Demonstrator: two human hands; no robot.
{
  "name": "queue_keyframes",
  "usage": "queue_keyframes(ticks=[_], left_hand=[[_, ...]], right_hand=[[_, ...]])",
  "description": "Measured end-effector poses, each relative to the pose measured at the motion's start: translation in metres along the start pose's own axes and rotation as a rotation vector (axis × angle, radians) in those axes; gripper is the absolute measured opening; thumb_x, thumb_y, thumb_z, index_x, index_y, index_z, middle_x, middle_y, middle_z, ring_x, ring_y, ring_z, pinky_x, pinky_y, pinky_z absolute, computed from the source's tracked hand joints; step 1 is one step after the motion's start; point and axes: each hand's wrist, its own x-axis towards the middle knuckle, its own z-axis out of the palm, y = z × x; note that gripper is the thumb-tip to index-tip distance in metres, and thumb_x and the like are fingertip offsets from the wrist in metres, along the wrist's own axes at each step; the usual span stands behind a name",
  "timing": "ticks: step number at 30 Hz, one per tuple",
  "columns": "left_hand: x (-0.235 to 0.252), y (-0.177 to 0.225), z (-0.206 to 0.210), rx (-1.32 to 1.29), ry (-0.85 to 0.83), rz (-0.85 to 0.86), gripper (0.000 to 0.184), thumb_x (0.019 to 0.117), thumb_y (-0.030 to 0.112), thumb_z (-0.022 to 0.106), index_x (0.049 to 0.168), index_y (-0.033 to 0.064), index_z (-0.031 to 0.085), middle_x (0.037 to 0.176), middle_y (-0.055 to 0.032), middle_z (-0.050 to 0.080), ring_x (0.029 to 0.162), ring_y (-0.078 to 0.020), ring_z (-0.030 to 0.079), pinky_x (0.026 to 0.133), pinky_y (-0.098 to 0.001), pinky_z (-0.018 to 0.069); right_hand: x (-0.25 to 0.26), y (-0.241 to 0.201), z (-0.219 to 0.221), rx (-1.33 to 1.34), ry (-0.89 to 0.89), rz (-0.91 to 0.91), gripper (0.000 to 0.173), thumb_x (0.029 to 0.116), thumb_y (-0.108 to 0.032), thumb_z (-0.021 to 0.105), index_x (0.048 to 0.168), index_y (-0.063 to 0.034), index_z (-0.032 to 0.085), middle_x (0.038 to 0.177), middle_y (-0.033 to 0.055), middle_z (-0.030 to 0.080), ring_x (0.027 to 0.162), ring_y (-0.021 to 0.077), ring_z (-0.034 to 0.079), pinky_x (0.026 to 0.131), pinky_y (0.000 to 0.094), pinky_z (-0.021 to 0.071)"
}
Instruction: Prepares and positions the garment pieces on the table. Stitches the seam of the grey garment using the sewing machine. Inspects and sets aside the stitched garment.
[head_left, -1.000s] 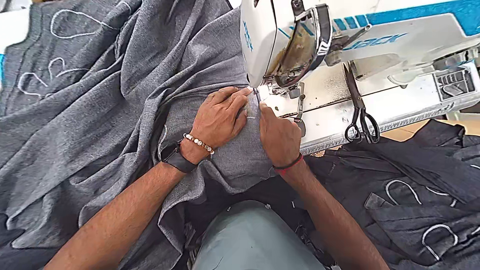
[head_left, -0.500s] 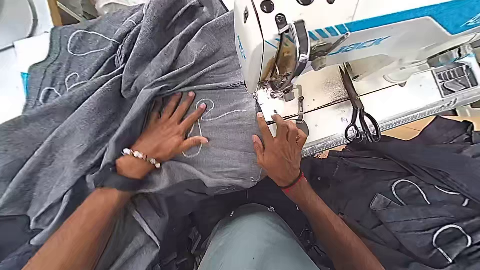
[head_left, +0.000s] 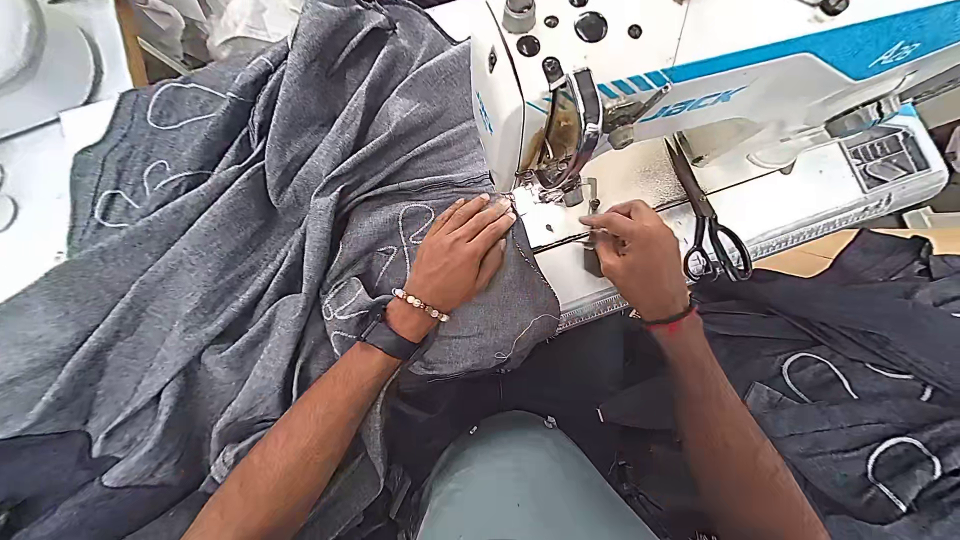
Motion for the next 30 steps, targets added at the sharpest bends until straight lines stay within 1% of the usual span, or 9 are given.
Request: queue_keyframes(ticks=[6, 10, 12, 16, 20, 24, 27, 28, 30], left_hand=[[0.002, -0.009, -0.002, -0.037, -0.009, 0.021, 0.043, 0.1057, 0.027, 0.046, 0.142, 0.0106, 0.062, 0.153, -0.0030, 0.055, 0.148, -0.0226, 0.043, 0.125, -0.0450, 0.0293], [0.004, -0.023, -0.005, -0.071, -0.022, 0.096, 0.043, 0.1066, 0.028, 0.044, 0.142, 0.0113, 0.062, 0.153, -0.0041, 0.055, 0.147, -0.0235, 0.044, 0.125, -0.0461, 0.0305], [0.008, -0.040, -0.004, -0.093, -0.039, 0.183, 0.043, 0.1065, 0.031, 0.043, 0.143, 0.0163, 0.062, 0.153, -0.0032, 0.054, 0.147, -0.0236, 0.044, 0.124, -0.0457, 0.0314], [0.017, -0.063, -0.009, -0.103, -0.083, 0.306, 0.042, 0.1056, 0.030, 0.044, 0.143, 0.0287, 0.062, 0.153, 0.0004, 0.054, 0.146, -0.0240, 0.043, 0.121, -0.0445, 0.0345], [0.021, -0.057, -0.011, -0.058, -0.087, 0.281, 0.042, 0.1038, 0.032, 0.044, 0.141, 0.0355, 0.064, 0.151, 0.0015, 0.055, 0.144, -0.0252, 0.044, 0.117, -0.0463, 0.0361], [0.013, -0.017, -0.008, -0.024, -0.051, 0.090, 0.043, 0.1011, 0.047, 0.052, 0.136, 0.0281, 0.068, 0.150, -0.0066, 0.055, 0.144, -0.0319, 0.043, 0.121, -0.0544, 0.0298], [0.000, 0.014, 0.003, 0.093, -0.083, -0.115, 0.068, 0.0937, 0.071, 0.048, 0.150, 0.0323, 0.055, 0.164, -0.0034, 0.040, 0.153, -0.0361, 0.029, 0.123, -0.0660, 0.0153], [-0.003, 0.018, 0.006, 0.111, -0.090, -0.152, 0.074, 0.0928, 0.074, 0.045, 0.153, 0.0322, 0.051, 0.166, -0.0020, 0.036, 0.154, -0.0364, 0.026, 0.123, -0.0675, 0.0122], [-0.007, 0.018, 0.007, 0.085, -0.042, -0.161, 0.076, 0.0908, 0.073, 0.051, 0.149, 0.0247, 0.056, 0.162, -0.0038, 0.043, 0.153, -0.0360, 0.030, 0.124, -0.0655, 0.0153]], right_hand=[[0.007, -0.048, 0.053, -0.012, 0.207, -0.192, 0.023, 0.0984, -0.016, 0.062, 0.115, -0.0162, 0.077, 0.109, 0.0091, 0.070, 0.099, 0.0279, 0.065, 0.078, 0.0434, 0.0538], [-0.007, -0.056, 0.060, -0.037, 0.134, -0.402, 0.035, 0.0981, -0.010, 0.056, 0.124, -0.0227, 0.075, 0.132, -0.0042, 0.071, 0.124, 0.0198, 0.061, 0.100, 0.0441, 0.0445], [-0.013, -0.055, 0.062, -0.086, 0.131, -0.406, 0.037, 0.0982, -0.010, 0.055, 0.125, -0.0242, 0.075, 0.134, -0.0062, 0.070, 0.127, 0.0181, 0.060, 0.102, 0.0442, 0.0427], [-0.019, -0.057, 0.066, -0.164, 0.228, -0.308, 0.034, 0.0978, -0.013, 0.056, 0.120, -0.0258, 0.078, 0.129, -0.0086, 0.072, 0.118, 0.0161, 0.064, 0.097, 0.0424, 0.0435], [-0.022, -0.058, 0.069, -0.215, 0.311, -0.241, 0.029, 0.0963, -0.015, 0.058, 0.111, -0.0259, 0.080, 0.122, -0.0105, 0.075, 0.101, 0.0158, 0.065, 0.087, 0.0424, 0.0418], [-0.019, -0.056, 0.066, -0.108, 0.353, -0.129, 0.021, 0.0938, -0.021, 0.060, 0.100, -0.0190, 0.080, 0.107, -0.0030, 0.078, 0.091, 0.0195, 0.067, 0.079, 0.0440, 0.0451], [-0.005, -0.059, 0.058, -0.066, 0.213, 0.098, 0.031, 0.0946, -0.042, 0.065, 0.096, -0.0119, 0.073, 0.102, 0.0108, 0.066, 0.094, 0.0303, 0.062, 0.077, 0.0485, 0.0488], [0.002, -0.064, 0.054, -0.048, 0.164, 0.128, 0.027, 0.0922, -0.037, 0.066, 0.087, -0.0115, 0.071, 0.103, 0.0118, 0.066, 0.096, 0.0319, 0.062, 0.077, 0.0491, 0.0489], [0.015, -0.077, 0.045, -0.007, 0.059, 0.105, 0.022, 0.0871, -0.028, 0.068, 0.075, -0.0095, 0.066, 0.103, 0.0139, 0.065, 0.099, 0.0343, 0.062, 0.077, 0.0514, 0.0509]])
